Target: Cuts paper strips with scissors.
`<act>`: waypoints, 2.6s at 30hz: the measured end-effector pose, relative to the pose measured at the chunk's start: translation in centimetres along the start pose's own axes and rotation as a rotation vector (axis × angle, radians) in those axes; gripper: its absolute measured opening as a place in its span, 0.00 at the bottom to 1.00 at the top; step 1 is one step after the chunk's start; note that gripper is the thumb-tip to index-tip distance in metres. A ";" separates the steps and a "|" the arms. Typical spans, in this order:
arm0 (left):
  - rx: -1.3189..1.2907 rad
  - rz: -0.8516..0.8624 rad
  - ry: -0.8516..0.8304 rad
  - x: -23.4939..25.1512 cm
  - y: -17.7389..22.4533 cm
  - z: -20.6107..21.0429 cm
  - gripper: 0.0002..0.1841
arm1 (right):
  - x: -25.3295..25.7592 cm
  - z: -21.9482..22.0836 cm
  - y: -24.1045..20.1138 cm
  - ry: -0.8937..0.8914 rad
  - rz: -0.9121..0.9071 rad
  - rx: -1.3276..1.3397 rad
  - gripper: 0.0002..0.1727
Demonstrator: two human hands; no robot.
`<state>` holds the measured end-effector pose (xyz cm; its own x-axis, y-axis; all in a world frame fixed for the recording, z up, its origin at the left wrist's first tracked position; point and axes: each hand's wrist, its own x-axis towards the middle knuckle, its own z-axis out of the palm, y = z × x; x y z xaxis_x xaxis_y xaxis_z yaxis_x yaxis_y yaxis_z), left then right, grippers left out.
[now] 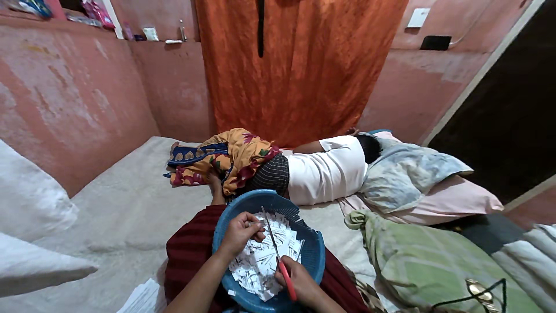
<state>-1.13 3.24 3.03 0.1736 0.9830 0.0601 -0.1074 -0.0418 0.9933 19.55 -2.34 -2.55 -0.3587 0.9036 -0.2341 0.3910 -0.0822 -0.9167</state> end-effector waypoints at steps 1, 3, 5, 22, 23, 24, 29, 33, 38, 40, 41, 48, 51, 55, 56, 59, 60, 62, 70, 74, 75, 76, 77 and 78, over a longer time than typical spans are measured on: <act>0.008 -0.020 -0.018 0.0 0.1 0.0 0.04 | 0.0 0.0 0.0 0.003 -0.007 0.003 0.22; 0.012 -0.039 -0.033 0.0 0.1 0.0 0.04 | 0.0 0.1 0.1 0.027 -0.028 0.020 0.20; 0.007 -0.034 -0.018 0.0 0.0 0.0 0.03 | -0.1 0.1 0.1 0.044 -0.030 0.036 0.19; 0.022 -0.046 -0.032 -0.1 0.0 0.0 0.03 | -0.1 0.0 0.2 0.040 -0.043 -0.008 0.21; 0.020 -0.043 -0.026 -0.1 0.0 0.0 0.02 | -0.2 0.0 0.2 0.049 -0.054 -0.005 0.20; 0.015 -0.037 -0.015 0.0 0.0 0.0 0.02 | -0.2 0.1 0.2 0.059 -0.063 0.002 0.20; -0.001 -0.032 0.004 0.1 0.0 -0.1 0.03 | -0.1 -0.1 0.0 0.024 -0.015 -0.001 0.21; 0.025 -0.059 -0.031 0.1 0.0 0.1 0.03 | 0.0 -0.1 0.0 0.007 -0.022 -0.027 0.22; 0.045 -0.046 -0.033 0.1 -0.1 0.0 0.03 | -0.1 0.1 0.1 0.071 -0.056 -0.006 0.19; 0.050 -0.023 -0.009 0.1 -0.1 0.0 0.03 | -0.2 0.1 0.0 0.076 -0.052 0.032 0.18; 0.044 -0.021 -0.003 0.1 -0.1 -0.1 0.03 | -0.2 0.0 0.0 0.066 -0.042 0.037 0.18; 0.040 -0.077 -0.044 0.1 0.0 0.0 0.04 | 0.0 0.0 -0.1 0.012 0.002 -0.060 0.22; 0.057 -0.068 -0.047 0.0 0.0 0.0 0.05 | -0.1 0.1 -0.2 0.038 -0.005 -0.051 0.21; 0.126 -0.030 -0.051 0.0 -0.3 -0.3 0.08 | 0.0 0.1 0.1 0.058 -0.017 -0.028 0.20; 0.139 -0.021 -0.053 0.1 -0.4 -0.3 0.08 | 0.0 0.1 0.2 0.060 -0.023 -0.023 0.20; 0.157 0.016 -0.030 0.1 -0.5 -0.4 0.07 | 0.0 0.3 0.4 0.077 -0.047 0.001 0.20; 0.149 0.031 -0.012 0.1 -0.6 -0.4 0.07 | 0.0 0.3 0.5 0.079 -0.055 0.013 0.19; 0.127 0.048 0.011 0.1 -0.7 -0.4 0.08 | -0.1 0.2 0.2 0.075 -0.044 0.017 0.18; 0.176 0.003 -0.083 0.1 -0.5 -0.4 0.08 | 0.0 0.1 0.3 0.028 -0.044 -0.035 0.22; 0.173 0.033 -0.056 0.1 -0.6 -0.4 0.09 | -0.1 0.2 0.3 0.047 -0.053 -0.007 0.19; 0.172 0.034 -0.051 0.2 -0.6 -0.4 0.09 | -0.1 0.1 0.2 0.043 -0.040 -0.007 0.19; 0.168 0.035 -0.049 0.2 -0.6 -0.4 0.09 | -0.1 0.1 0.1 0.030 -0.022 -0.017 0.21; 0.163 0.030 -0.050 0.2 -0.6 -0.4 0.09 | -0.1 0.0 0.0 0.011 -0.007 -0.034 0.22; 0.162 0.020 -0.052 0.2 -0.7 -0.4 0.09 | 0.0 0.0 -0.1 0.001 -0.001 -0.047 0.23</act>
<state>-1.42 3.54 2.35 0.2240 0.9712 0.0813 0.0471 -0.0941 0.9944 19.57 -2.36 -2.46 -0.3587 0.9040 -0.2327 0.4297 -0.0614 -0.9009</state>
